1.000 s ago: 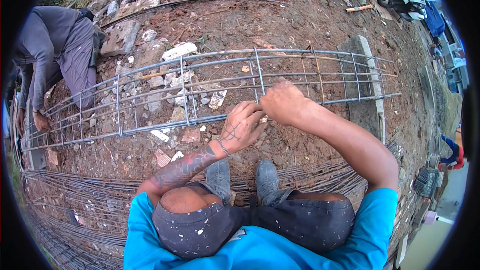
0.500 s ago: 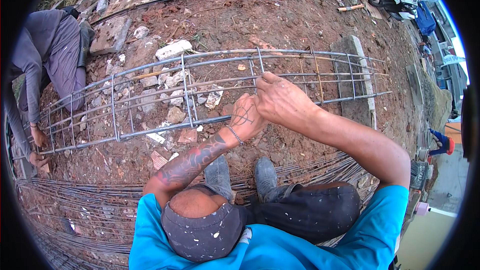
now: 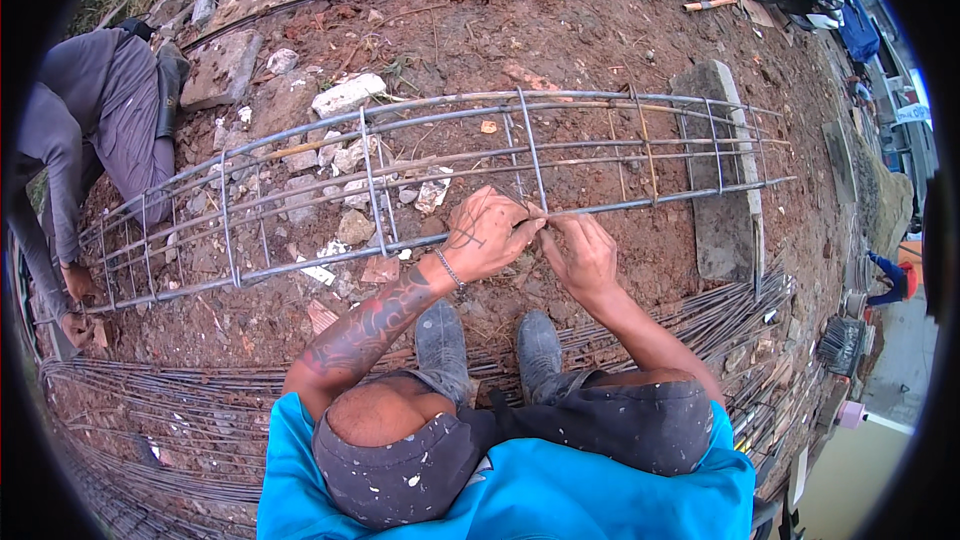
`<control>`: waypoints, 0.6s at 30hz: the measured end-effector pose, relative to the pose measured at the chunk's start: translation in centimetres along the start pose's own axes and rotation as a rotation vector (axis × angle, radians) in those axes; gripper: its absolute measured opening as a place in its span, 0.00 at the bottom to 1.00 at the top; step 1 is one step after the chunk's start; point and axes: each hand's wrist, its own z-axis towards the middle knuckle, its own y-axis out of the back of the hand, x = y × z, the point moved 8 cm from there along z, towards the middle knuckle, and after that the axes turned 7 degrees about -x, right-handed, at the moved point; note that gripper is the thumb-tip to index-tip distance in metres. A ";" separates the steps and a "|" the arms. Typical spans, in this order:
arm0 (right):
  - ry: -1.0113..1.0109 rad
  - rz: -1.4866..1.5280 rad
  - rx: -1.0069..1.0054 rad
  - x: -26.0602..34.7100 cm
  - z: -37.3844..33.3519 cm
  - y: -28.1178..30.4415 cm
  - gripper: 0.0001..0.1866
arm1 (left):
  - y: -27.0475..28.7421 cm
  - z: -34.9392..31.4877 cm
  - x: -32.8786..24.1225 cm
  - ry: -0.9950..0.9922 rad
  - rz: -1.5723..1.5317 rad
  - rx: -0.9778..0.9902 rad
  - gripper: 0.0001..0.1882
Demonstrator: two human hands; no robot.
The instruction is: The person assembles a steel rebar cage by securing rebar pieces together with tie wires, using pliers to twist the wires tight.
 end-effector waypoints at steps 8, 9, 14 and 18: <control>0.068 0.011 0.031 0.0 -0.3 0.5 0.11 | 0.3 -0.3 -1.5 -0.130 -0.097 -0.074 0.08; 0.082 0.022 0.065 0.1 -0.3 -0.1 0.12 | 0.9 -0.9 -1.5 -0.212 -0.066 -0.121 0.09; 0.256 0.019 0.144 -0.9 0.4 0.2 0.13 | 0.6 -1.0 -2.8 -0.338 0.122 -0.026 0.15; 0.395 0.081 0.289 -1.2 1.3 0.1 0.11 | -0.1 -1.5 -3.7 -0.466 0.253 -0.008 0.21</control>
